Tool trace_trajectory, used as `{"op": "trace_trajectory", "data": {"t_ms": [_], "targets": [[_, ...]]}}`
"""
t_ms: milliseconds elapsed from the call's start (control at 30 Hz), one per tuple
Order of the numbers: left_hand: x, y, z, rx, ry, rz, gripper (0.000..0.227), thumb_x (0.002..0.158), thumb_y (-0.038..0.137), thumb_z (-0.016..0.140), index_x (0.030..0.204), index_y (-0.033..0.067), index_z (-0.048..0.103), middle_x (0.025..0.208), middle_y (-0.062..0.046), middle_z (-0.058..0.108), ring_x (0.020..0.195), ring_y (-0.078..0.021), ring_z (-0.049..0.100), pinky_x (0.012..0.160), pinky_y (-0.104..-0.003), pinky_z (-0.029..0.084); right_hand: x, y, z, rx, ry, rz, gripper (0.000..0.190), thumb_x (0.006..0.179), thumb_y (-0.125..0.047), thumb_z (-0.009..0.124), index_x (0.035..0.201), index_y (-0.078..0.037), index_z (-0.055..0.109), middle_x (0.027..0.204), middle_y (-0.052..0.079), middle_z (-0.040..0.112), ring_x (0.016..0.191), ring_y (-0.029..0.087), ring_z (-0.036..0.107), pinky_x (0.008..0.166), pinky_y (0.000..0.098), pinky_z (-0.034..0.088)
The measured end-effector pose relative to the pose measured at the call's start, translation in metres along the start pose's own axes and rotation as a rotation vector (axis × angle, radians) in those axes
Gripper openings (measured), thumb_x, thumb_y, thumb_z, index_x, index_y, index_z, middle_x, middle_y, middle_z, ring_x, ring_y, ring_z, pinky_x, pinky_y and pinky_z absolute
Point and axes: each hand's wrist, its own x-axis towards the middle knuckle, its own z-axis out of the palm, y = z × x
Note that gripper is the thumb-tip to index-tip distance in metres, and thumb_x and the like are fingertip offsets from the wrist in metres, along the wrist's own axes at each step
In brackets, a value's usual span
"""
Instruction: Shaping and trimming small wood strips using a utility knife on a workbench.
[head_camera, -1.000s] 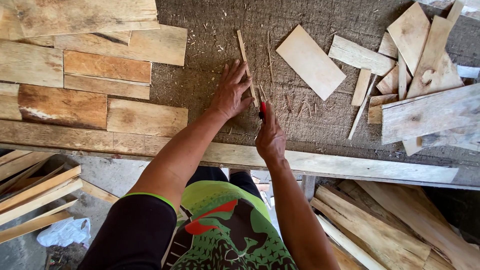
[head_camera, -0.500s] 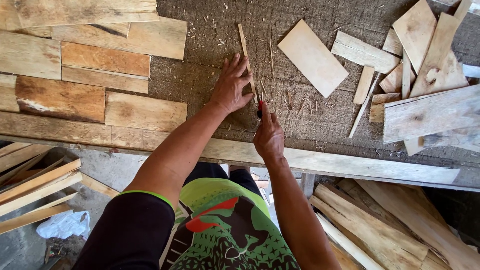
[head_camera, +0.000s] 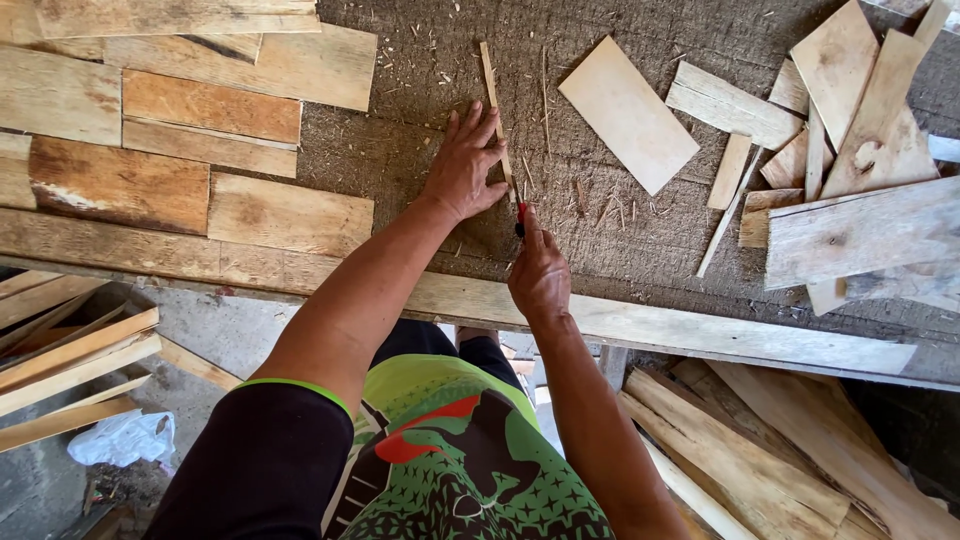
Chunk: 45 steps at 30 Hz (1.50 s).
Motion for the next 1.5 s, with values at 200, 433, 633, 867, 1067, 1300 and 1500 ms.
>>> {"op": "trace_trajectory", "data": {"t_ms": [200, 433, 633, 867, 1067, 1300, 1500], "targets": [[0.000, -0.001, 0.000, 0.009, -0.021, -0.010, 0.070, 0.079, 0.052, 0.085, 0.132, 0.0091, 0.069, 0.170, -0.018, 0.019, 0.157, -0.0376, 0.011, 0.128, -0.052, 0.004, -0.003, -0.004, -0.005, -0.007, -0.079, 0.090, 0.055, 0.105, -0.001, 0.045, 0.159, -0.013, 0.038, 0.106, 0.025, 0.073, 0.045, 0.014, 0.057, 0.030, 0.0294, 0.044], [-0.001, 0.003, -0.009, -0.009, -0.035, 0.011, 0.078, 0.074, 0.055, 0.087, 0.133, 0.0086, 0.067, 0.170, -0.019, 0.017, 0.156, -0.0372, 0.010, 0.127, -0.052, 0.004, 0.001, -0.005, -0.016, 0.019, -0.102, 0.102, 0.052, 0.108, -0.003, 0.043, 0.158, -0.018, 0.041, 0.108, 0.024, 0.074, 0.043, 0.011, 0.055, 0.028, 0.0292, 0.043], [0.006, 0.017, -0.021, 0.060, -0.109, -0.074, 0.082, 0.071, 0.053, 0.089, 0.136, 0.0090, 0.065, 0.169, -0.019, 0.017, 0.156, -0.0402, 0.010, 0.126, -0.057, 0.005, 0.002, -0.007, -0.020, 0.030, -0.103, 0.096, 0.052, 0.106, -0.005, 0.042, 0.156, -0.019, 0.043, 0.109, 0.021, 0.075, 0.041, 0.009, 0.052, 0.027, 0.0275, 0.044], [0.011, 0.027, -0.026, 0.135, -0.214, -0.167, 0.081, 0.073, 0.053, 0.089, 0.138, 0.0113, 0.064, 0.171, -0.018, 0.015, 0.157, -0.0398, 0.011, 0.126, -0.059, 0.006, -0.007, -0.004, -0.021, -0.016, -0.153, 0.137, 0.051, 0.107, -0.006, 0.043, 0.157, -0.019, 0.043, 0.110, 0.021, 0.075, 0.038, 0.009, 0.047, 0.026, 0.0268, 0.039], [0.011, 0.026, -0.026, 0.134, -0.226, -0.156, 0.084, 0.072, 0.054, 0.088, 0.139, 0.0098, 0.061, 0.169, -0.018, 0.015, 0.156, -0.0398, 0.012, 0.125, -0.061, 0.006, -0.022, 0.000, -0.018, 0.004, -0.175, 0.159, 0.054, 0.106, -0.005, 0.043, 0.159, -0.016, 0.042, 0.100, 0.019, 0.076, 0.041, 0.010, 0.047, 0.029, 0.0274, 0.039], [0.010, 0.014, -0.010, 0.128, -0.163, -0.115, 0.084, 0.074, 0.054, 0.088, 0.140, 0.0081, 0.061, 0.169, -0.019, 0.015, 0.156, -0.0401, 0.013, 0.124, -0.062, 0.007, -0.031, -0.011, -0.029, -0.043, -0.261, 0.239, 0.060, 0.101, 0.000, 0.045, 0.159, -0.015, 0.040, 0.104, 0.022, 0.074, 0.042, 0.017, 0.053, 0.030, 0.0306, 0.046], [0.001, 0.015, -0.016, 0.009, -0.092, -0.096, 0.075, 0.074, 0.048, 0.090, 0.135, 0.0106, 0.066, 0.171, -0.017, 0.016, 0.159, -0.0393, 0.011, 0.129, -0.057, 0.005, -0.044, 0.015, -0.015, 0.024, 0.172, 0.052, 0.057, 0.103, -0.002, 0.044, 0.159, -0.009, 0.033, 0.123, 0.022, 0.071, 0.075, 0.029, 0.072, 0.045, 0.0355, 0.055]]}}
